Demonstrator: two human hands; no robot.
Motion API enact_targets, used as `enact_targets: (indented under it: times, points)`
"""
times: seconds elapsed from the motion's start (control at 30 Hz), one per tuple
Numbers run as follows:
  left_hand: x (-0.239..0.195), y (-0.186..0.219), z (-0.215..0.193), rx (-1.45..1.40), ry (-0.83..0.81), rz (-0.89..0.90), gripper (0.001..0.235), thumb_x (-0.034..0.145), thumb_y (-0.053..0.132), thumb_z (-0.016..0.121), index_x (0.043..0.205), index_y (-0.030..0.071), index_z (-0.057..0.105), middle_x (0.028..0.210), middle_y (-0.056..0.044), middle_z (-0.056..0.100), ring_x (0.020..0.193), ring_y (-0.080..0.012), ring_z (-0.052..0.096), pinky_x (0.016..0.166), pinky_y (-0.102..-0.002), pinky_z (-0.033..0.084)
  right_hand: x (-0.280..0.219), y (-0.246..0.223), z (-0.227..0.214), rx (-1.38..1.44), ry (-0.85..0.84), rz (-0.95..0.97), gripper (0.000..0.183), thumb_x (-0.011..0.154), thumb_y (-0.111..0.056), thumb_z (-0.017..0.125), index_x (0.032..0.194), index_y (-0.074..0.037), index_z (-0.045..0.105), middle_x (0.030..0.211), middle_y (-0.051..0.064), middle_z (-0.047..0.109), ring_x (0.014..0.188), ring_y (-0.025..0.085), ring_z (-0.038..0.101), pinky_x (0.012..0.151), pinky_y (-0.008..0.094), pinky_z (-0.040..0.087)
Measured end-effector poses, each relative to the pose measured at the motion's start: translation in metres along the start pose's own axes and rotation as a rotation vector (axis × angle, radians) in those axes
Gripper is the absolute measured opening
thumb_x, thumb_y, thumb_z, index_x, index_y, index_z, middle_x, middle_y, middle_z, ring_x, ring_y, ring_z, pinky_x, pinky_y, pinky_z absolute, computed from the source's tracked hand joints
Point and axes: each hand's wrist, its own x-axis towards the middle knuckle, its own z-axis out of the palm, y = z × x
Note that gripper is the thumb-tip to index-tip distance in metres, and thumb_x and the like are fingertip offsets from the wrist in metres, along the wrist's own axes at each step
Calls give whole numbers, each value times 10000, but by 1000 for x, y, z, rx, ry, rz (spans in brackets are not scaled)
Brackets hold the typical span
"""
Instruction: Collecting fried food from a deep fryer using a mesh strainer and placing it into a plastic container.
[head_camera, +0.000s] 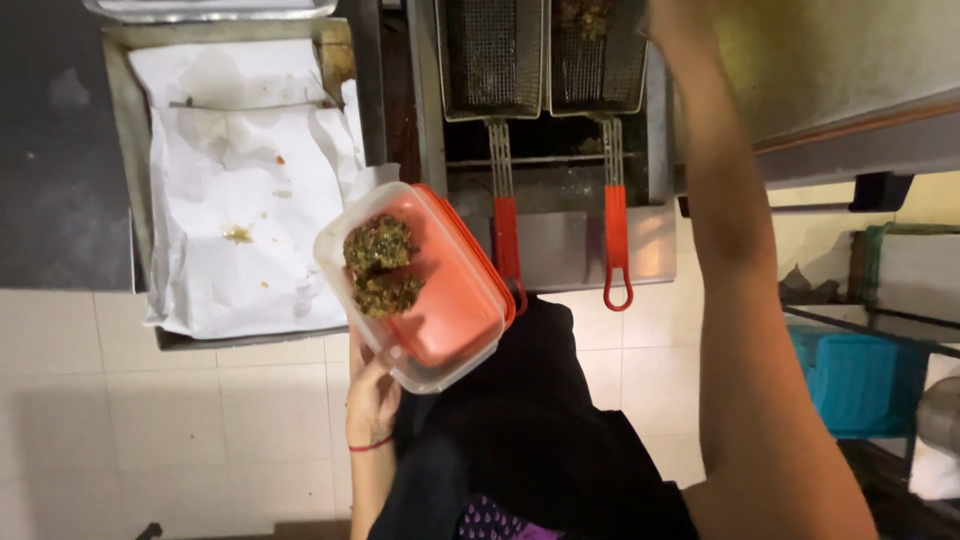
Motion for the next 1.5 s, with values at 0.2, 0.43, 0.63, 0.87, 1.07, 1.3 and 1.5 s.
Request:
enact_targets:
  times: [0.2, 0.43, 0.63, 0.87, 1.07, 1.3, 1.5]
  points:
    - [2, -11, -46, -68, -92, 9, 790, 758, -113, 686, 1480, 77, 427, 1169, -172, 637, 1168, -396, 648, 825, -312, 593, 19, 4, 34, -153, 47, -25, 225, 795, -288, 807, 948, -225, 655, 889, -20, 552, 557, 103, 542, 438, 271, 409]
    - [7, -10, -33, -26, -102, 47, 908, 752, -81, 688, 1571, 89, 333, 1114, -62, 586, 955, -151, 597, 801, -248, 537, 48, 17, 73, -305, 98, -18, 125, 825, -233, 759, 763, -231, 651, 709, -60, 523, 505, 81, 526, 393, 262, 375]
    - [8, -14, -36, -49, -101, 3, 832, 748, -77, 713, 1507, 80, 411, 1064, -72, 611, 1028, -213, 640, 800, -268, 564, 7, 42, 79, -468, 128, -3, 290, 854, -177, 712, 578, -236, 647, 530, -98, 493, 453, 59, 509, 349, 254, 340]
    - [11, -5, -33, -48, -108, 12, 894, 764, -70, 698, 1564, 104, 339, 1181, -121, 617, 1180, -364, 636, 937, -357, 543, -109, 32, -62, -198, 9, 41, 110, 994, -240, 639, 1070, -245, 719, 867, 45, 717, 692, 221, 705, 483, 345, 531]
    - [34, 4, 5, -57, -151, 117, 1001, 793, -66, 680, 1625, 175, 179, 1327, -127, 538, 1188, -443, 624, 1083, -569, 486, -219, 21, -221, 558, -24, -75, 469, 973, -226, 831, 1422, -134, 734, 924, -19, 675, 729, 88, 448, 595, 289, 349]
    - [63, 10, 57, -55, -278, 358, 1154, 794, -46, 773, 1633, 263, 44, 1665, -102, 196, 1445, -359, 349, 1044, -608, 556, -275, -20, -315, 1225, -577, 85, 531, 832, 287, 526, 1300, 46, 595, 1433, 170, 590, 1392, 370, 561, 1030, 556, 575]
    - [54, 8, 56, 31, -362, 400, 1092, 881, 0, 705, 1636, 306, -23, 1708, -42, 116, 1516, -296, 293, 1095, -544, 529, -290, -72, -356, 722, -497, -210, 876, 632, -102, 896, 1452, -238, 620, 768, -15, 343, 677, 173, 247, 602, 303, 268]
